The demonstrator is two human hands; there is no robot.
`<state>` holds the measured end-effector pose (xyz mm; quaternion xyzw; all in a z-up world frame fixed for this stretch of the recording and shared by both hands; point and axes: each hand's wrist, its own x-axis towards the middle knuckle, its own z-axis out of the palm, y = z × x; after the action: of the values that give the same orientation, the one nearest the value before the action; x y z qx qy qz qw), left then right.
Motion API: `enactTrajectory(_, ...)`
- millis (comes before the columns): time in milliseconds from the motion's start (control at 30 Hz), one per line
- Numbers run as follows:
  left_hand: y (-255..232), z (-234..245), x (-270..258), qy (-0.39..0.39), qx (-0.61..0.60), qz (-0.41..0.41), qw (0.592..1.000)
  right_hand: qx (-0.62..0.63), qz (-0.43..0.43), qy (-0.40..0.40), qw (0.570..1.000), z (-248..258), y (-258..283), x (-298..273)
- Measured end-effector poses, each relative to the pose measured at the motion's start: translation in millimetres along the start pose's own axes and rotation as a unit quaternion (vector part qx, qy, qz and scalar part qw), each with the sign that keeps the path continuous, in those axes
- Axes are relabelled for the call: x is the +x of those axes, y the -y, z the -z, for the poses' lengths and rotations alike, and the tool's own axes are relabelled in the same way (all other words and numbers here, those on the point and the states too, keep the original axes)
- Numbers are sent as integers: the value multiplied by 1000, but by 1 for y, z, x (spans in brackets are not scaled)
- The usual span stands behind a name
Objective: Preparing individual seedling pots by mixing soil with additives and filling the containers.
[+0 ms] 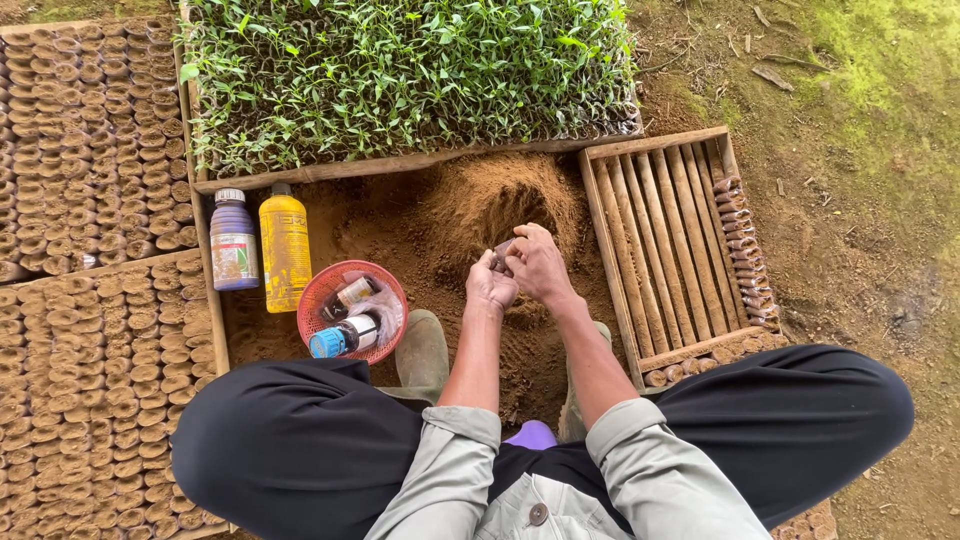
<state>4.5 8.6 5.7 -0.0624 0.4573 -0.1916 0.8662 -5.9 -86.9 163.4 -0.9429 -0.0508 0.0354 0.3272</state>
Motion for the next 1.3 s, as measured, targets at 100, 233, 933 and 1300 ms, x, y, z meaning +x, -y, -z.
enactTrajectory(100,5,-8,-14,1,5,5,1000,14,-2,-6,1000,-7,-5,-2)
enactTrajectory(233,-1,-12,-23,2,-1,-13,1000,104,-17,-59,993,-10,-5,1)
enactTrajectory(933,-10,-25,-46,116,69,-62,989,-319,76,47,944,-130,-117,-45)
enactTrajectory(1300,-10,-25,-47,98,102,-74,987,479,-326,-62,813,-9,-48,-2)
